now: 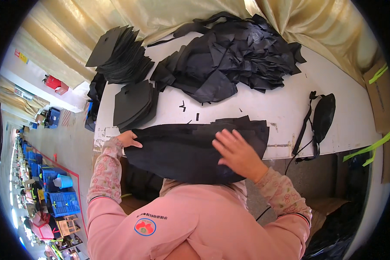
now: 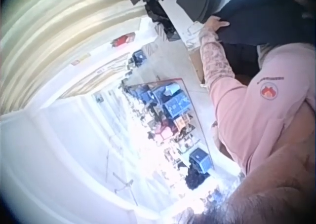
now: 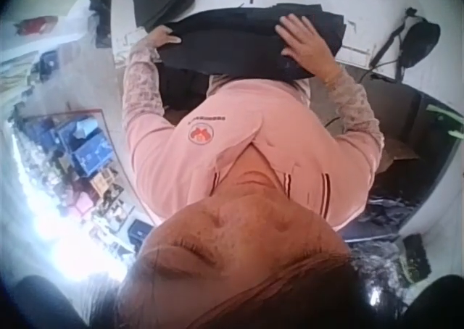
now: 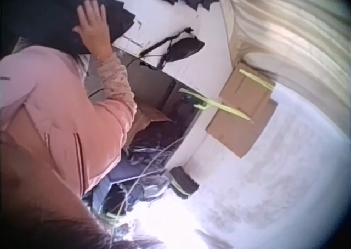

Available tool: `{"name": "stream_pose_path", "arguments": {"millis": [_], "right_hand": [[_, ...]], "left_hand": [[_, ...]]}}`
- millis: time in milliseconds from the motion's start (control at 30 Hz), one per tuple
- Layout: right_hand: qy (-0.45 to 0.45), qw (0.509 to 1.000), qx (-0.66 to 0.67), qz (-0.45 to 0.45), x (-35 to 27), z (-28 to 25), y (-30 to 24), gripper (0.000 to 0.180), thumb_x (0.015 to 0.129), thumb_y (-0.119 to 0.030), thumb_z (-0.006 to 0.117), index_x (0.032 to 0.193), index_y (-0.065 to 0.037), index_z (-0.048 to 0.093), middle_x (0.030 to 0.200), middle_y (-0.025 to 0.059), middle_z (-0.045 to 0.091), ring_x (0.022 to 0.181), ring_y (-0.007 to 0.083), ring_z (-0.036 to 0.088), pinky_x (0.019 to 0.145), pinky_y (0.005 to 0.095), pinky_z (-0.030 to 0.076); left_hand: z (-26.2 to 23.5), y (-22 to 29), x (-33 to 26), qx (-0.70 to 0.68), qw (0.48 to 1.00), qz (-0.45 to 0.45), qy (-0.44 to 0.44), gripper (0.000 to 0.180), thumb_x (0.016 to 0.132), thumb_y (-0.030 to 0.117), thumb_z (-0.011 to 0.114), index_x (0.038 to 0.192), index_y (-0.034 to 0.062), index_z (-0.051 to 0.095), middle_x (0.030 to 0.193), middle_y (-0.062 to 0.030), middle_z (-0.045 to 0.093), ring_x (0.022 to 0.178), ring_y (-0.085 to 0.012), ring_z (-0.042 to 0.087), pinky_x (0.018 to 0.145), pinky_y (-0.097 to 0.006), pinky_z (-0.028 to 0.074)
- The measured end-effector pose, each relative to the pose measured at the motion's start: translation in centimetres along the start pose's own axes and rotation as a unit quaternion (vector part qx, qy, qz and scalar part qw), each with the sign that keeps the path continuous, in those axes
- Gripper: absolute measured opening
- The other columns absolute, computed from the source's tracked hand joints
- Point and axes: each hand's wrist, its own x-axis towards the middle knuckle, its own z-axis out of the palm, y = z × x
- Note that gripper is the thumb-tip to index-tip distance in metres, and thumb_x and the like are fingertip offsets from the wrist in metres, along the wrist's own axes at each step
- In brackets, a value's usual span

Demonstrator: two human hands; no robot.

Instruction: Sorting and stacking black fabric pieces on a workbench.

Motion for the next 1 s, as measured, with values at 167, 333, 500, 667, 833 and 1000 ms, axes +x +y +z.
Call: {"name": "stream_pose_path", "arguments": {"millis": [167, 333, 500, 667, 833, 1000], "right_hand": [[-0.132, 0.991, 0.0, -0.03, -1.3, 3.2, 1.5, 0.083, 0.078, -0.047, 0.067, 0.147, -0.012, 0.037, 0.155, 0.01, 0.031, 0.143, 0.0305, 0.028, 0.117, 0.05, 0.022], [-0.167, 0.986, -0.008, -0.028, -1.0, 3.3, 2.0, 0.083, 0.081, -0.051, 0.064, 0.149, -0.014, 0.034, 0.156, 0.0092, 0.029, 0.145, 0.0311, 0.025, 0.118, 0.0518, 0.017], [-0.162, 0.987, 0.022, -0.01, 1.0, 0.5, 1.0, 0.081, 0.078, -0.042, 0.071, 0.146, -0.013, 0.038, 0.154, 0.0101, 0.033, 0.144, 0.0318, 0.025, 0.117, 0.0546, 0.018], [-0.015, 0.903, 0.427, 0.043, 9.1, -2.4, -4.9, 0.07, 0.086, -0.012, 0.071, 0.145, -0.001, 0.034, 0.14, 0.0192, 0.05, 0.13, 0.0289, 0.049, 0.107, 0.0334, 0.036], [-0.008, 0.812, 0.582, 0.048, 11.4, 1.6, -6.3, 0.038, 0.091, -0.002, 0.061, 0.128, 0.003, 0.05, 0.107, 0.0075, 0.061, 0.1, 0.0157, 0.061, 0.087, 0.0267, 0.049], [-0.014, 0.75, 0.636, 0.181, 9.3, 1.4, -5.0, 0.013, 0.092, 0.001, 0.059, 0.104, 0.006, 0.059, 0.083, 0.0078, 0.065, 0.076, 0.0126, 0.062, 0.072, 0.0248, 0.051]], "left_hand": [[0.9, -3.3, 1.3, 0.018, 1.0, 0.003, 0.018, 0.048, 0.075, 0.039, 0.08, 0.092, -0.0038, 0.069, 0.072, -0.0149, 0.065, 0.066, -0.0209, 0.063, 0.066, -0.038, 0.049], [0.6, -6.3, -0.4, -0.22, 0.974, -0.016, 0.051, 0.031, 0.081, 0.022, 0.078, 0.095, -0.0039, 0.07, 0.079, -0.0107, 0.069, 0.065, -0.0154, 0.065, 0.058, -0.03, 0.053], [-3.6, 1.4, -5.4, -0.175, 0.961, 0.077, 0.199, 0.024, 0.083, 0.02, 0.074, 0.098, 0.0012, 0.069, 0.072, -0.0081, 0.066, 0.061, -0.0133, 0.062, 0.055, -0.03, 0.051], [-1.8, 16.0, -11.1, -0.159, 0.884, 0.304, 0.318, 0.028, 0.084, 0.023, 0.075, 0.104, 0.0077, 0.066, 0.066, -0.0071, 0.06, 0.058, -0.0157, 0.058, 0.055, -0.031, 0.046], [-0.6, 18.9, -8.3, -0.194, 0.813, 0.413, 0.362, 0.026, 0.084, 0.017, 0.075, 0.104, 0.0056, 0.064, 0.077, -0.0072, 0.062, 0.064, -0.0118, 0.058, 0.058, -0.027, 0.047], [-2.9, 3.8, 2.5, 0.049, 0.786, 0.106, 0.607, 0.066, 0.073, 0.041, 0.078, 0.125, 0.0092, 0.053, 0.129, -0.0188, 0.053, 0.121, -0.0373, 0.05, 0.102, -0.049, 0.036]]}}
